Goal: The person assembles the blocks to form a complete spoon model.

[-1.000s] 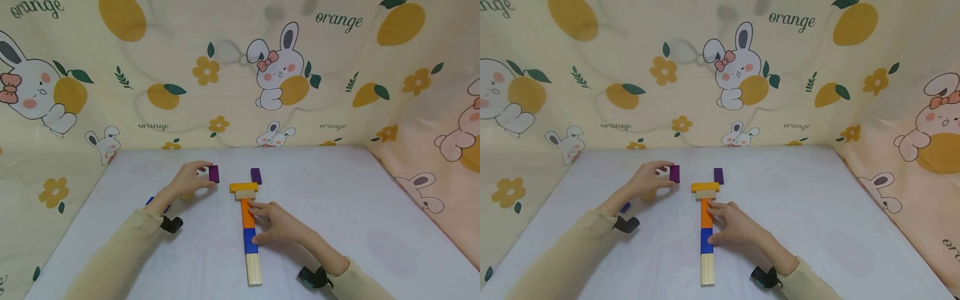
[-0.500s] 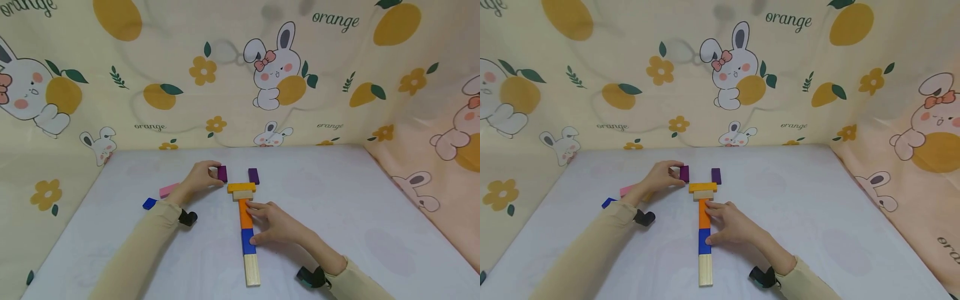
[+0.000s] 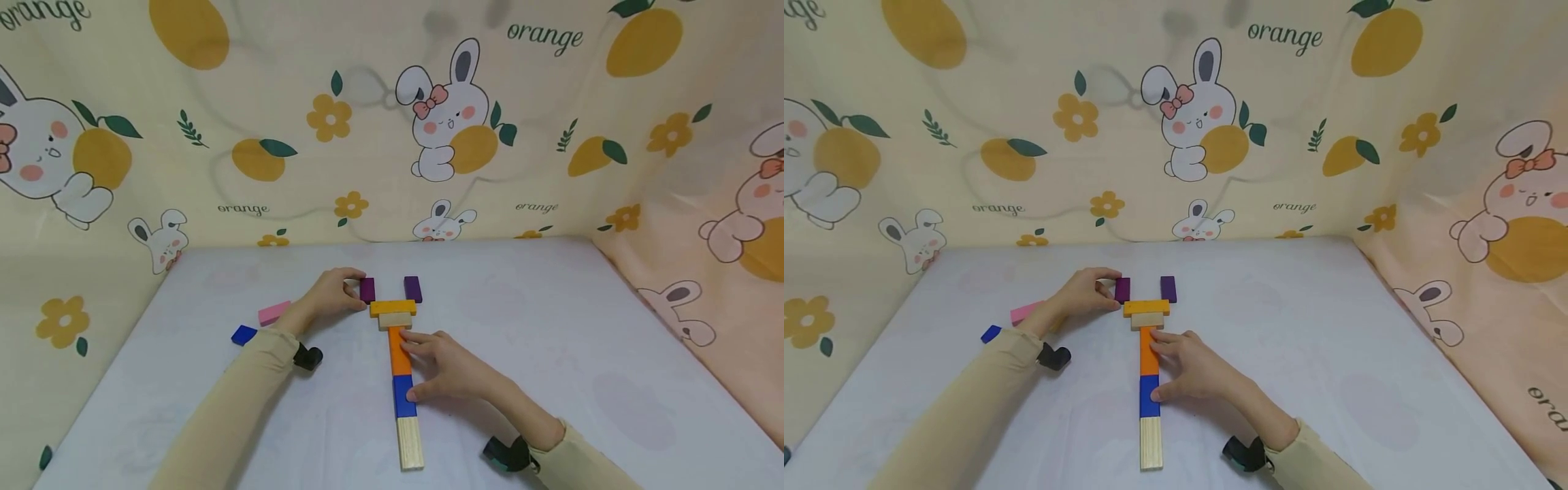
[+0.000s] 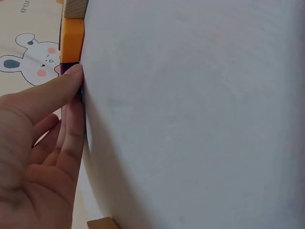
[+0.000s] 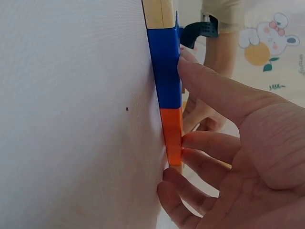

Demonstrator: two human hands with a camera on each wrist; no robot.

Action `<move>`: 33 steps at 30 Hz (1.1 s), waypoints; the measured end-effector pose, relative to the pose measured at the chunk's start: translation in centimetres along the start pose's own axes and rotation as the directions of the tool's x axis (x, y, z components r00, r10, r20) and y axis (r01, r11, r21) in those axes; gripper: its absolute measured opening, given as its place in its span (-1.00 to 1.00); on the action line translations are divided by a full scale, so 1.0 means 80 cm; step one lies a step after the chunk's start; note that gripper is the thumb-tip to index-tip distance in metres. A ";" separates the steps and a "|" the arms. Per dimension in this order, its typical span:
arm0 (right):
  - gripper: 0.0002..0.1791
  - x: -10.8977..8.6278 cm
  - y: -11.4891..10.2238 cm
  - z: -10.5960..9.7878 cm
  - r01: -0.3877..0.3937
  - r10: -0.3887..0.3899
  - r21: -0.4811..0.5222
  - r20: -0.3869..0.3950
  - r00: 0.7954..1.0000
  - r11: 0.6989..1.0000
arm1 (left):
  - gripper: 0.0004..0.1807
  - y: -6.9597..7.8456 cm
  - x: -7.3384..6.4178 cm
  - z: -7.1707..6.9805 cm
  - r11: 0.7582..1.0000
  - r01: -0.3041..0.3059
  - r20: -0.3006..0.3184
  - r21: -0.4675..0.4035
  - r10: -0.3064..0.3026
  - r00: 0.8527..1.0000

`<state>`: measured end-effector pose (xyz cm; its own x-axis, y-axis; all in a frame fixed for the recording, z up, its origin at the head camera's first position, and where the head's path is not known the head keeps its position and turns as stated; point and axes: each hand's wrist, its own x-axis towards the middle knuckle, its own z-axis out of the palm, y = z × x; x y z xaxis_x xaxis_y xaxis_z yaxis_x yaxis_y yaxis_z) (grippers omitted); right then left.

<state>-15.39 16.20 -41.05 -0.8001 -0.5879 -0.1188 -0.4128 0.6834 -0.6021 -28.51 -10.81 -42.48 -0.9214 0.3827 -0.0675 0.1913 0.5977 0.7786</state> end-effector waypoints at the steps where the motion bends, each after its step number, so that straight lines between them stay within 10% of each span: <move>1: -0.10 0.000 0.000 0.000 0.001 -0.001 -0.001 -0.001 1.000 1.000 | -0.25 0.000 0.000 0.000 1.000 0.002 0.000 -0.002 -0.002 1.000; 23: -0.09 0.000 0.003 -0.002 0.006 -0.006 -0.007 -0.001 1.000 1.000 | -0.13 0.006 -0.004 0.004 0.999 -0.003 -0.011 0.052 0.003 1.000; 33: -0.10 0.000 0.001 0.001 -0.005 0.005 -0.007 -0.001 1.000 1.000 | -0.17 0.016 -0.078 -0.031 0.993 -0.103 -0.155 0.058 0.111 0.982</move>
<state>-15.39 16.26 -41.13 -0.8023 -0.5845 -0.1209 -0.4120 0.6889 -0.5964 -23.38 -14.19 -39.48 -0.9356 0.3331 0.1166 0.3045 0.5950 0.7438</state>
